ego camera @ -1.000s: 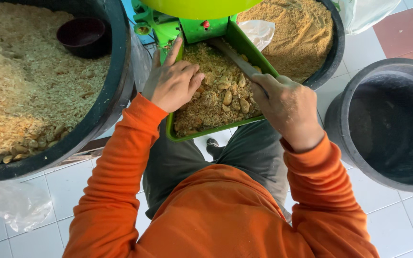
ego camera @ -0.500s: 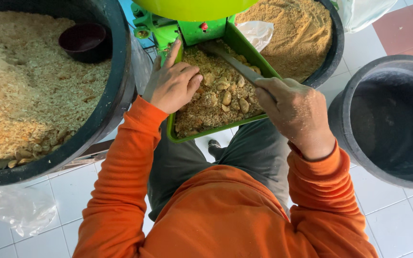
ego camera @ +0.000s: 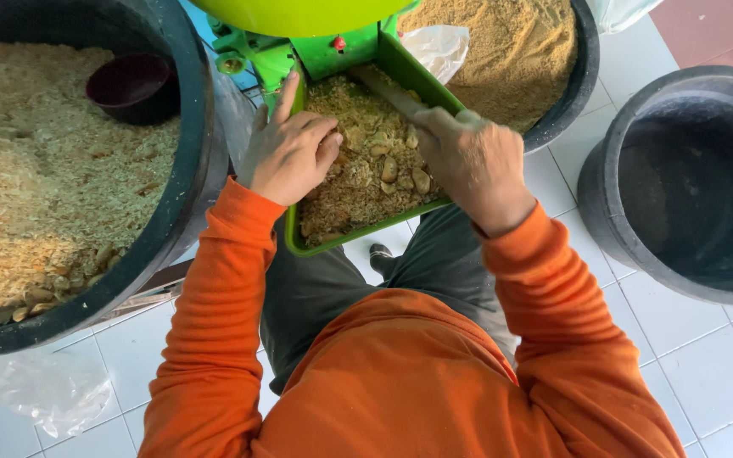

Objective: The person sits on the floor and feeds peanuts with chaff from a green tray into a small green shelling machine, using a wooden scoop to push the nuts toward the intake. They also scoop peanuts from a large black basin with a small cup into the tray and continue feeding the machine.

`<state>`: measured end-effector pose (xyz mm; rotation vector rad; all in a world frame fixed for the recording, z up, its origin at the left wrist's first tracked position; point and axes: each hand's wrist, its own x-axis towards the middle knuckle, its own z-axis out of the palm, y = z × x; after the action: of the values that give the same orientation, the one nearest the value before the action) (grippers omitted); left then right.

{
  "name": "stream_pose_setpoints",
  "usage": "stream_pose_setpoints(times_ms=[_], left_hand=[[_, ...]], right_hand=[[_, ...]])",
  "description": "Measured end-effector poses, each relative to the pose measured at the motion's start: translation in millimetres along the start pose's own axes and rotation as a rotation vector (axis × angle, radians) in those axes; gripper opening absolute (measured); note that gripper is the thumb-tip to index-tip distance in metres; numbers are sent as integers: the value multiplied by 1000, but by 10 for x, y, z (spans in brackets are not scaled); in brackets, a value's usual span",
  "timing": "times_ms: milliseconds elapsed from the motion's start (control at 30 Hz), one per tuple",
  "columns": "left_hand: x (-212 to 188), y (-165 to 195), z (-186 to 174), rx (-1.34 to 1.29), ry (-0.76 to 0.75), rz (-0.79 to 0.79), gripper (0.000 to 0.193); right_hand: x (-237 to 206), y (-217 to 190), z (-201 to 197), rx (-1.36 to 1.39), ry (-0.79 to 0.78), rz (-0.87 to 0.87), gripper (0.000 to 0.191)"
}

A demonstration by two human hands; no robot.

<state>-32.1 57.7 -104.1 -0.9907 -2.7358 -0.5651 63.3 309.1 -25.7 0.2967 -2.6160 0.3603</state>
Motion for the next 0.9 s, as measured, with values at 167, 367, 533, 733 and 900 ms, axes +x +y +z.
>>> stream_pose_setpoints(times_ms=[167, 367, 533, 733, 900], left_hand=[[-9, -22, -8, -19, 24, 24, 27], [-29, -68, 23, -14, -9, 28, 28], [-48, -106, 38, -41, 15, 45, 25], [-37, -118, 35, -35, 10, 45, 26], [-50, -115, 30, -43, 34, 52, 27]], right_hand=[[71, 16, -504, 17, -25, -126, 12], [-25, 516, -1366, 68, -325, 64, 25], [318, 272, -1500, 65, -476, 232, 30], [301, -120, -1466, -6, -253, -79, 21], [200, -91, -1297, -15, -265, -3, 16]])
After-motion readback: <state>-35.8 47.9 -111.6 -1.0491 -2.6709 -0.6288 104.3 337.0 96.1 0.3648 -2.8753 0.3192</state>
